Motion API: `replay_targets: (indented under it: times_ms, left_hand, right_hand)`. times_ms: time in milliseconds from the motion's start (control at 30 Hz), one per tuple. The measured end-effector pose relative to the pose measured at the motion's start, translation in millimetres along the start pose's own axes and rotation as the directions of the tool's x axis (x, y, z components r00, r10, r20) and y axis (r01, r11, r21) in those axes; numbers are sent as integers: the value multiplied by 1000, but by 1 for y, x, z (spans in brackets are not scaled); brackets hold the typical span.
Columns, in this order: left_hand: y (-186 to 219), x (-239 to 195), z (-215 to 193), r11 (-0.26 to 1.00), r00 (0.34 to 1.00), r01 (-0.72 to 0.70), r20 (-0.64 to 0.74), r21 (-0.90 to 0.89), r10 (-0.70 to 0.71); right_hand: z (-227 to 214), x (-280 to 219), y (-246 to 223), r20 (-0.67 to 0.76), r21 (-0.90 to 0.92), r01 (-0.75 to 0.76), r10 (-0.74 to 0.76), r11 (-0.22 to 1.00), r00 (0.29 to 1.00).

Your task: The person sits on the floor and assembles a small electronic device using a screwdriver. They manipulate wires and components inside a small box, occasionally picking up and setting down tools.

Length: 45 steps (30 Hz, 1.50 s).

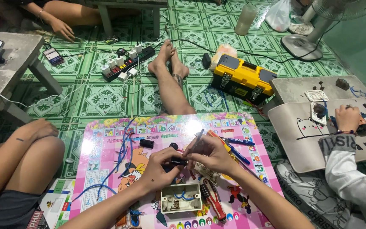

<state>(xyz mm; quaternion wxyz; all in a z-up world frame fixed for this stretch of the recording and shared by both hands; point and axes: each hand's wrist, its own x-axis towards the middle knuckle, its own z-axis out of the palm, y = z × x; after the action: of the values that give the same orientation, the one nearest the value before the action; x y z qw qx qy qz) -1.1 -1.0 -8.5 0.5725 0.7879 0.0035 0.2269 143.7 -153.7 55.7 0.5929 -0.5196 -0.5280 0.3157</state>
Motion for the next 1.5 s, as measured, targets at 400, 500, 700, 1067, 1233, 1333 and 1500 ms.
replay_targets:
  times_ms: [400, 500, 700, 1067, 1233, 1333, 1500]
  left_hand:
    - [4, 1, -3, 998, 999, 16, 30, -67, -14]
    - [3, 0, -2, 997, 997, 53, 60, -58, -50]
    - [3, 3, -1, 993, 999, -19, -39, -120, 14]
    - [-9, 3, -2, 992, 1000, -1, -7, -128, 0]
    - [-9, 3, -2, 991, 1000, 12, -1, -134, -13]
    - [-11, 3, -3, 989, 999, 44, 18, -138, -42]
    - [-3, 4, -6, 994, 1000, -1, -20, -110, -1]
  right_hand:
    - [1, -2, 1, 20, -60, 61, -60, 996, 998]
    - [-6, -7, 17, -71, -35, 144, -147, 989, 987]
    - [-1, -4, 27, -114, 64, 202, -193, 977, 974]
    - [1, -7, 34, -91, 56, 178, -172, 983, 981]
    - [2, -5, 33, -103, 57, 186, -179, 981, 978]
    - [2, -3, 33, -99, 64, 229, -222, 971, 970]
    - [5, -1, 36, -104, 63, 256, -249, 965, 963]
